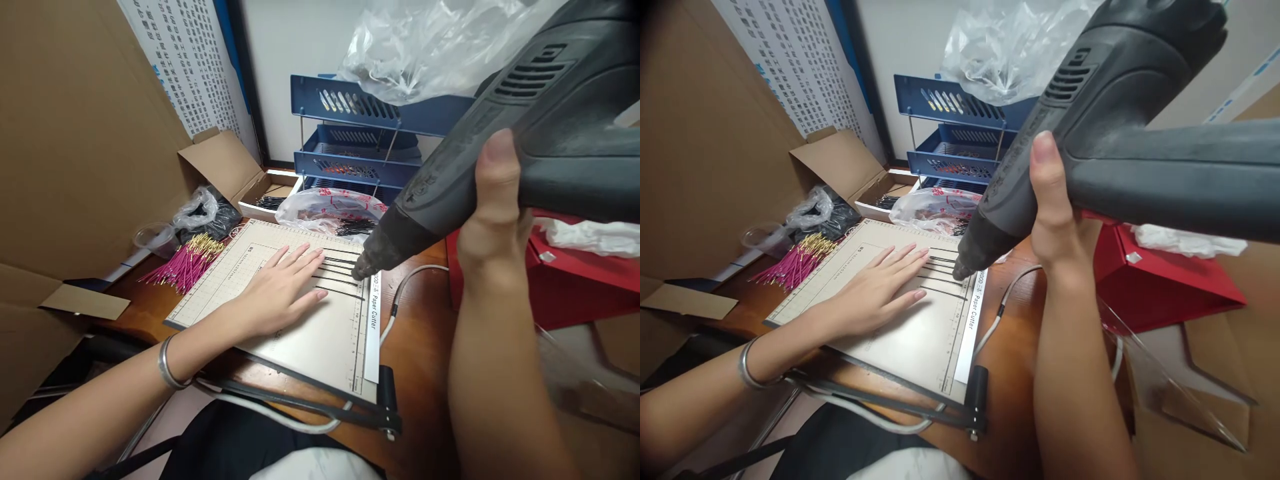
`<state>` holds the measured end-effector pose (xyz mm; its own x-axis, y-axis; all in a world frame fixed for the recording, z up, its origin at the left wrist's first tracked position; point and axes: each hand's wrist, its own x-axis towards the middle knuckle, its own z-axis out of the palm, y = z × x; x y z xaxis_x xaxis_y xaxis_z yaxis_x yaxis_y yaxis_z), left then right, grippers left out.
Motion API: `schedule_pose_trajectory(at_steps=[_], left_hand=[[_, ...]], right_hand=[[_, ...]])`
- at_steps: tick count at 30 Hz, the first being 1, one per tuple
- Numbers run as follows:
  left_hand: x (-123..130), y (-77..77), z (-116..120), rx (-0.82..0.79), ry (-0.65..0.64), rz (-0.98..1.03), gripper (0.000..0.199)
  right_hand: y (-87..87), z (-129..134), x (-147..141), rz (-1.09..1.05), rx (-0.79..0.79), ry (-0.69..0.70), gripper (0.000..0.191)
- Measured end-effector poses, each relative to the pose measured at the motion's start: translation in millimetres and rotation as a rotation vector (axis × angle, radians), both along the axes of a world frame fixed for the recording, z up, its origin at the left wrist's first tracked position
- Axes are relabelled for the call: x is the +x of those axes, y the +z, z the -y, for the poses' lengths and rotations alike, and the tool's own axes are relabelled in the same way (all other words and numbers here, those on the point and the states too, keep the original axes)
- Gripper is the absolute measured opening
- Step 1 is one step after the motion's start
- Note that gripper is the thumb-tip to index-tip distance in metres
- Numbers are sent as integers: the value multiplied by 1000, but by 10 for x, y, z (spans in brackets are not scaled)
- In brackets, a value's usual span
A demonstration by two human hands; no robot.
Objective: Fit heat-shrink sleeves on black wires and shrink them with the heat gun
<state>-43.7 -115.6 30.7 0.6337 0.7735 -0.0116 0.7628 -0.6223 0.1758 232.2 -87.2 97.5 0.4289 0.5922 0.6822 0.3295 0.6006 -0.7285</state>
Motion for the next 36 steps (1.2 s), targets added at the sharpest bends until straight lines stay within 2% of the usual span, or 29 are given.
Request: schedule_pose_trajectory(at_steps=[5,11,16,21,27,32,36], left_hand=[[-18,-61,-53,-77,-33,-57,74],[-12,-34,-63,-54,-52,-20,74],[97,-40,-180,-57,3,-41,77],[44,-71,-214,-83,-13,-51,76],[67,9,-295,-44,-26,-31,77],[174,4,-452,-53,2,-57,77],[125,-29,-450,-93,-14,-83,77]], right_hand=[[-31,0,20,-15,-29,-100,68],[-23,-67,113,-84,53,-35,63],[-26,-47,68,-118,36,-100,71],[-23,-18,12,-78,48,-113,73],[-8,-82,-7,-200,-9,-144,74],[-35,-72,40,-95,-21,-143,62],[-29,-61,80,-1,62,-88,57]])
